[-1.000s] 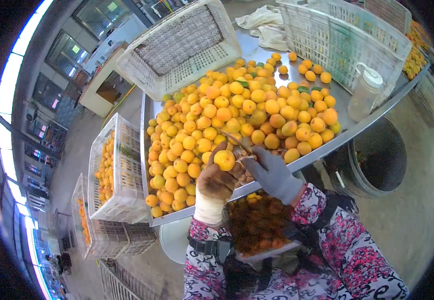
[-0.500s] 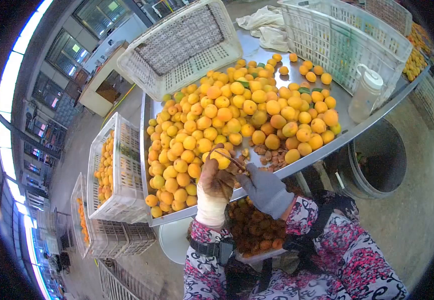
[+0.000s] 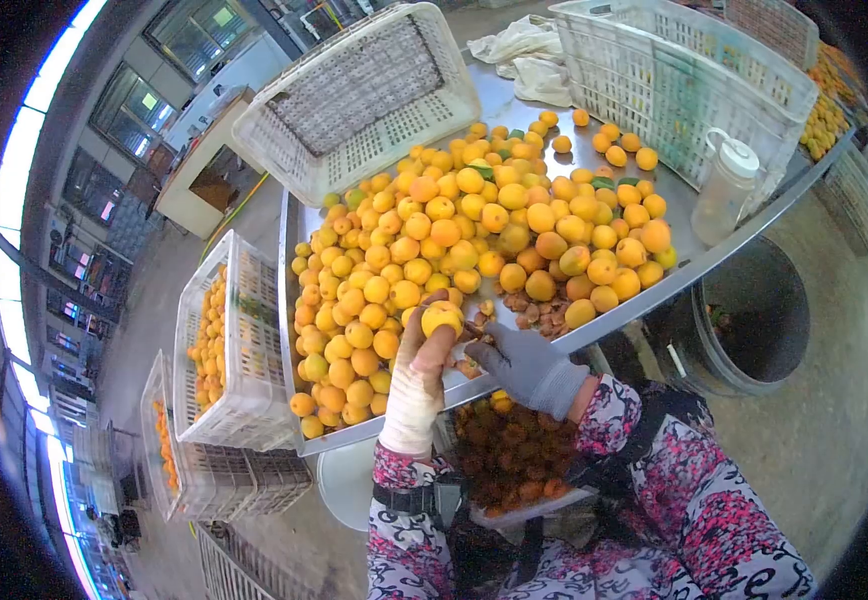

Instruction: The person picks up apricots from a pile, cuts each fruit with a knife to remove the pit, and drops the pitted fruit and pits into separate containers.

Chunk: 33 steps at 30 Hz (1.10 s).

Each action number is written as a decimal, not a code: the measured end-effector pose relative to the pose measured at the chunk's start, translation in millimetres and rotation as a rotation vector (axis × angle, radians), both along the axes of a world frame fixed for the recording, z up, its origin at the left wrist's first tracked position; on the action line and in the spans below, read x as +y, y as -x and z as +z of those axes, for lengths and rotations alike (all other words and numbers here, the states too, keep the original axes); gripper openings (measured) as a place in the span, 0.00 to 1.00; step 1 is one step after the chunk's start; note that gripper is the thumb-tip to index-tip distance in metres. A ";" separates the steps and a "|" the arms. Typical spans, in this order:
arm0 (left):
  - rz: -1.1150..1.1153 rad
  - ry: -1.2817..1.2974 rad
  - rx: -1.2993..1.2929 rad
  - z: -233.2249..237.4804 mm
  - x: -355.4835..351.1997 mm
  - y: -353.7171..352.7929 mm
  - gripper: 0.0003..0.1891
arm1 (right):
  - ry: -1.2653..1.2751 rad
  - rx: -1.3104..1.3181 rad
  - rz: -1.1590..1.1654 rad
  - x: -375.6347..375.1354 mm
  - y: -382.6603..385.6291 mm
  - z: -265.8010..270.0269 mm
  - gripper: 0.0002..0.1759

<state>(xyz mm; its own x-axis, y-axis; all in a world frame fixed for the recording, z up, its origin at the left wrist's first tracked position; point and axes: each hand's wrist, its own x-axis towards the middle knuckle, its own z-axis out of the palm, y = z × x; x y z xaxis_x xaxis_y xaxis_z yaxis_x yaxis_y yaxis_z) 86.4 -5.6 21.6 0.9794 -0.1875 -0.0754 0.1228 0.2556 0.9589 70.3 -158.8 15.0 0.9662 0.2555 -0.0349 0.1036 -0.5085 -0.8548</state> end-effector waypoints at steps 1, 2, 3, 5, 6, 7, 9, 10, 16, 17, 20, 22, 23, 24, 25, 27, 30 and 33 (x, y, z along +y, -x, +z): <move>0.047 0.035 -0.005 -3.9 -1.8 0.0 0.20 | -0.001 0.001 -0.001 3.7 1.8 -4.2 0.26; 0.094 0.069 -0.010 -7.1 -5.7 1.2 0.20 | -0.072 -0.083 -0.087 11.6 5.4 -12.6 0.24; 0.125 0.189 0.018 -12.1 -21.8 6.3 0.22 | -0.142 -0.167 -0.172 18.0 7.7 -20.4 0.23; 0.077 0.248 0.072 -0.5 -39.3 14.9 0.24 | -0.129 -0.125 -0.188 25.0 8.3 -34.2 0.23; 0.103 0.305 0.104 0.4 -42.1 15.7 0.25 | -0.116 -0.082 -0.207 26.4 8.8 -37.9 0.23; 0.103 0.305 0.103 -3.9 -36.7 11.9 0.25 | -0.056 -0.039 -0.203 23.1 8.1 -31.0 0.28; 0.048 0.092 0.132 -15.2 -15.7 1.3 0.28 | -0.070 -0.014 -0.152 13.3 0.6 -21.3 0.28; 0.048 0.093 0.132 -13.5 -9.6 1.3 0.28 | -0.079 0.010 -0.096 9.4 -1.5 -19.7 0.28; 0.083 0.280 0.119 -15.4 -25.6 5.2 0.23 | -0.043 -0.058 -0.165 25.1 6.4 -31.9 0.26; 0.127 0.331 0.082 -18.0 -32.4 5.5 0.23 | -0.055 -0.131 -0.232 28.4 7.1 -35.7 0.25; 0.043 0.353 0.159 -27.7 -18.5 0.7 0.19 | 0.005 -0.068 -0.223 23.4 9.4 -25.2 0.25; 0.037 0.118 -0.023 -32.2 -4.9 -4.8 0.20 | -0.015 -0.054 -0.176 16.0 5.7 -19.8 0.26; 0.030 -0.118 -0.204 -33.1 1.6 -7.4 0.20 | -0.035 -0.041 -0.130 12.0 3.4 -17.6 0.27; 0.022 -0.356 -0.384 -33.8 6.4 -9.1 0.21 | -0.035 -0.041 -0.131 8.7 1.0 -15.3 0.27; -0.007 -0.264 -0.284 -27.2 7.8 -8.5 0.21 | -0.042 -0.032 -0.091 6.0 -1.2 -13.3 0.27; -0.036 -0.173 -0.183 -18.1 4.4 -5.3 0.20 | -0.050 -0.023 -0.053 6.4 -2.9 -17.4 0.27; 0.091 -0.100 -0.116 -14.4 -17.6 2.8 0.23 | -0.187 -0.146 -0.100 17.2 1.3 -38.8 0.27; 0.177 0.279 0.114 -16.0 -32.3 2.9 0.30 | 0.007 0.029 -0.176 24.7 11.5 -23.1 0.27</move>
